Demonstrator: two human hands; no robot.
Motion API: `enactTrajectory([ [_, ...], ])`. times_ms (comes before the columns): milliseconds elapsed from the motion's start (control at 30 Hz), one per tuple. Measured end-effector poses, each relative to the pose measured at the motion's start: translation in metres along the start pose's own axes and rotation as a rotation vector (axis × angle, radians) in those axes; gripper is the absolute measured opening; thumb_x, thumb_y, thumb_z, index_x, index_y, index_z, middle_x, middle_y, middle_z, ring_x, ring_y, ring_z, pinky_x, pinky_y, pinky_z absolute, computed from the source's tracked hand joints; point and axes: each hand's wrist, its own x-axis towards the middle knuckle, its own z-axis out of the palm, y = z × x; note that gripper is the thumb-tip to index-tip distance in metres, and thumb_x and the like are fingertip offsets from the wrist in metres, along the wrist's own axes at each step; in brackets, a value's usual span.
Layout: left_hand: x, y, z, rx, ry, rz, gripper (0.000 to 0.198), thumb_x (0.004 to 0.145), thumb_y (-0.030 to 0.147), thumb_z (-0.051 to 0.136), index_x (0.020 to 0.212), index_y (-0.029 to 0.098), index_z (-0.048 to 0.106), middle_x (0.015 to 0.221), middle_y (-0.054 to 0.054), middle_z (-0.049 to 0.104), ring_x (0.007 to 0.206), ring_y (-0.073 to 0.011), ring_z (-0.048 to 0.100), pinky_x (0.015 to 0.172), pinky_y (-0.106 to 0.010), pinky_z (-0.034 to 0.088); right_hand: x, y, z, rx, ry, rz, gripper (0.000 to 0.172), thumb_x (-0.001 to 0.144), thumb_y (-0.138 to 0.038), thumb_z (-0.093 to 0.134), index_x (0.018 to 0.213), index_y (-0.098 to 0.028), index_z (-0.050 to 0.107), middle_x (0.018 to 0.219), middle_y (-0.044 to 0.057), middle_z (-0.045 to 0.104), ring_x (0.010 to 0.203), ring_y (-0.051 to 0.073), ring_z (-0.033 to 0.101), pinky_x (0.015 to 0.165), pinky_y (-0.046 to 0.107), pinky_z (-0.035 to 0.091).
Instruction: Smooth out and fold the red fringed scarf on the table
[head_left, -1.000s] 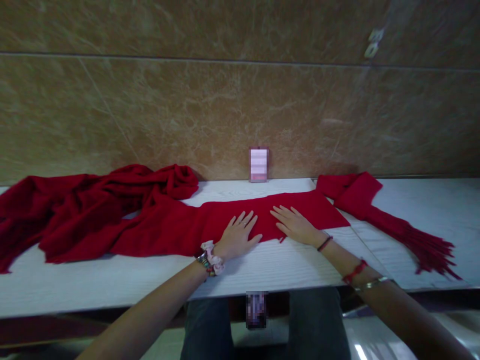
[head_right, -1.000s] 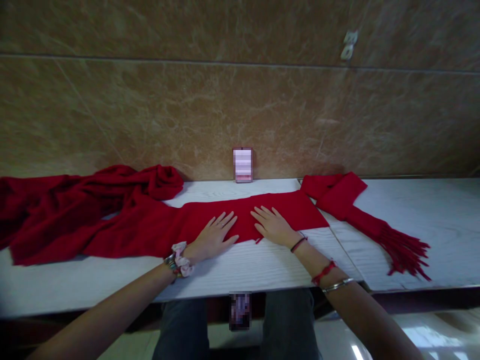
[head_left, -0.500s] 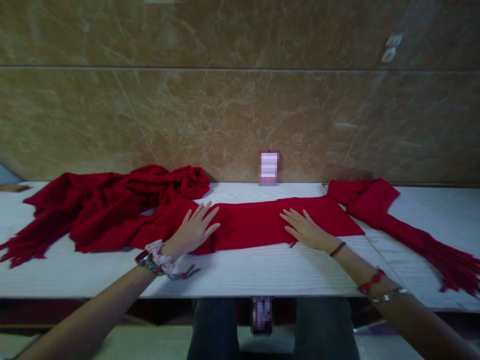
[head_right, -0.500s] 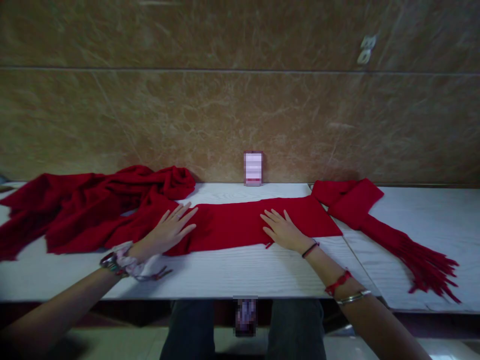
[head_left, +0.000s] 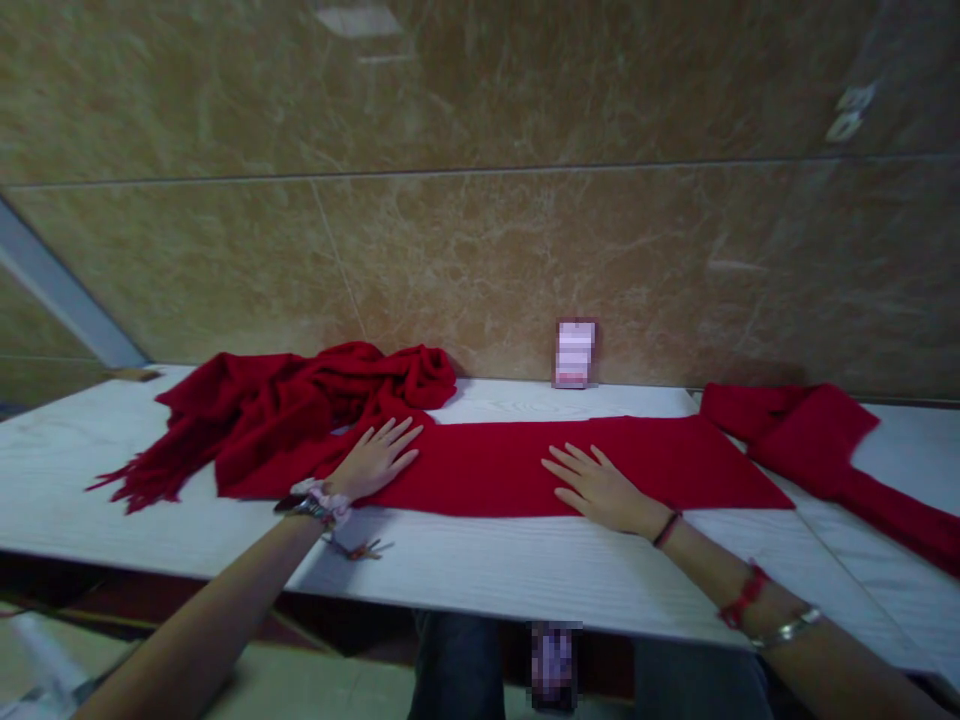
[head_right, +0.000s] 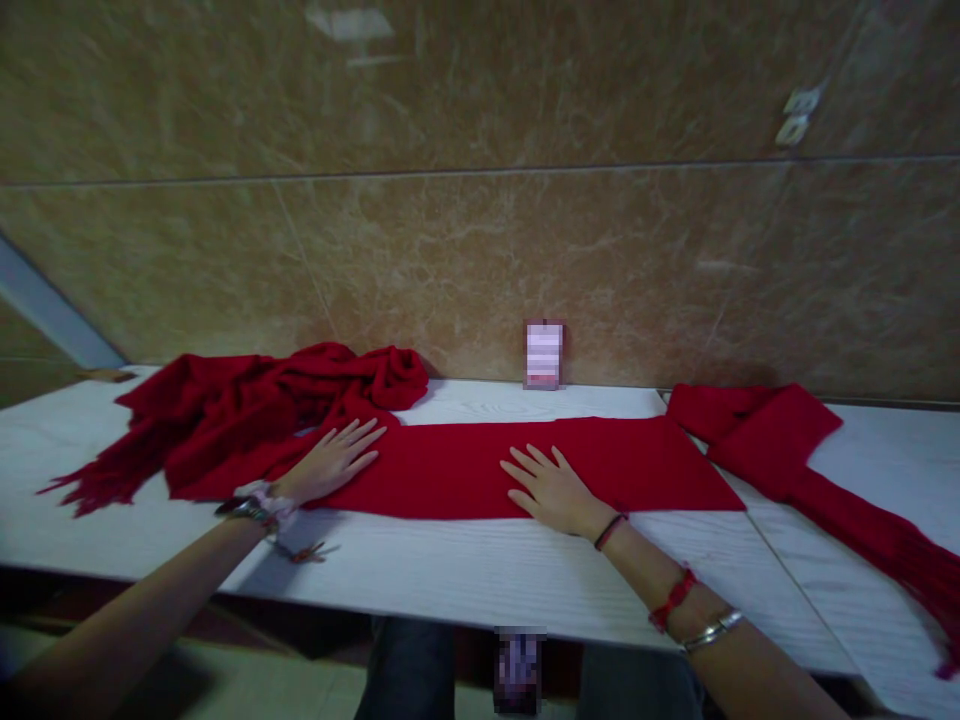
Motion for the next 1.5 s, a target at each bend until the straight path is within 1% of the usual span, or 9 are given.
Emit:
enactTrajectory([
  [267,0.006,-0.041,-0.017,-0.165,0.105,-0.144,0.046,0.080,0.036,0.032,0.119,0.017,0.047,0.120,-0.009,0.051,0.112,-0.0200,0.045,0.096,-0.034,0.032,0.000,-0.004,-0.005,0.037,-0.020,0.031,0.048,0.087,-0.047,0.026,0.132,-0.030,0.028,0.139,0.002,0.028,0.127,0.024,0.022,0.100,0.051,0.018],
  [433,-0.001,-0.068,-0.039,-0.613,0.272,-0.360,0.048,0.064,0.036,0.053,0.105,0.011,0.054,0.111,-0.012,0.056,0.100,-0.0249,0.054,0.086,-0.037,0.044,0.000,-0.001,-0.005,0.060,-0.044,0.038,0.049,0.087,-0.048,0.025,0.132,-0.029,0.029,0.139,0.003,0.028,0.127,0.024,0.021,0.101,0.051,0.016],
  [567,-0.008,-0.059,-0.056,-0.918,0.204,-0.314,0.054,0.063,0.042,0.058,0.109,0.015,0.049,0.109,-0.009,0.059,0.093,-0.0204,0.058,0.080,-0.033,0.049,0.002,-0.002,-0.009,0.065,-0.065,0.040,0.051,0.086,-0.048,0.027,0.131,-0.026,0.032,0.138,0.005,0.030,0.126,0.026,0.023,0.100,0.052,0.019],
  [700,-0.013,-0.050,-0.054,-0.629,0.093,-0.206,0.050,0.066,0.049,0.052,0.103,0.014,0.055,0.103,-0.009,0.061,0.094,-0.0220,0.057,0.086,-0.035,0.044,0.016,-0.023,-0.020,0.075,-0.053,0.035,0.049,0.085,-0.045,0.032,0.127,-0.021,0.041,0.135,0.009,0.035,0.126,0.026,0.025,0.101,0.050,0.018],
  [833,-0.024,-0.061,-0.041,-0.268,-0.025,-0.149,0.053,0.073,0.048,0.042,0.112,0.013,0.051,0.118,-0.011,0.053,0.108,-0.0241,0.048,0.095,-0.035,0.034,0.035,-0.061,-0.025,0.187,-0.079,-0.169,0.057,0.083,-0.049,0.034,0.133,-0.023,0.028,0.140,0.007,0.027,0.128,0.024,0.018,0.103,0.047,0.014],
  [967,-0.038,-0.079,-0.030,-0.295,-0.132,-0.058,0.049,0.083,0.041,0.026,0.119,0.015,0.046,0.122,-0.007,0.051,0.110,-0.0192,0.048,0.095,-0.030,0.033,0.045,-0.083,-0.015,0.235,-0.161,-0.252,0.055,0.085,-0.049,0.030,0.134,-0.025,0.027,0.140,0.006,0.024,0.129,0.024,0.015,0.102,0.050,0.008],
  [1133,-0.046,-0.097,-0.028,-0.169,-0.089,-0.057,0.041,0.078,0.031,0.036,0.114,0.018,0.051,0.106,-0.007,0.061,0.096,-0.0206,0.056,0.086,-0.030,0.039,0.043,-0.083,-0.005,0.242,-0.124,-0.206,0.048,0.087,-0.045,0.027,0.131,-0.026,0.033,0.139,0.005,0.028,0.129,0.023,0.017,0.103,0.047,0.008],
  [1333,-0.029,-0.123,-0.083,-0.201,0.105,-0.129,0.036,0.081,0.033,0.033,0.098,0.012,0.056,0.100,-0.007,0.061,0.087,-0.0181,0.057,0.082,-0.027,0.040,0.041,-0.084,-0.003,0.259,-0.077,-0.190,0.042,0.089,-0.035,0.026,0.129,-0.028,0.035,0.137,0.002,0.033,0.128,0.019,0.021,0.103,0.046,0.012],
  [1500,0.000,-0.107,-0.116,0.057,0.005,-0.071,0.033,0.082,0.031,0.041,0.104,0.010,0.055,0.099,-0.007,0.060,0.089,-0.0183,0.054,0.080,-0.025,0.039,0.042,-0.084,0.001,0.269,-0.057,-0.181,0.044,0.088,-0.036,0.030,0.130,-0.025,0.035,0.136,0.003,0.034,0.127,0.020,0.023,0.103,0.045,0.013],
])
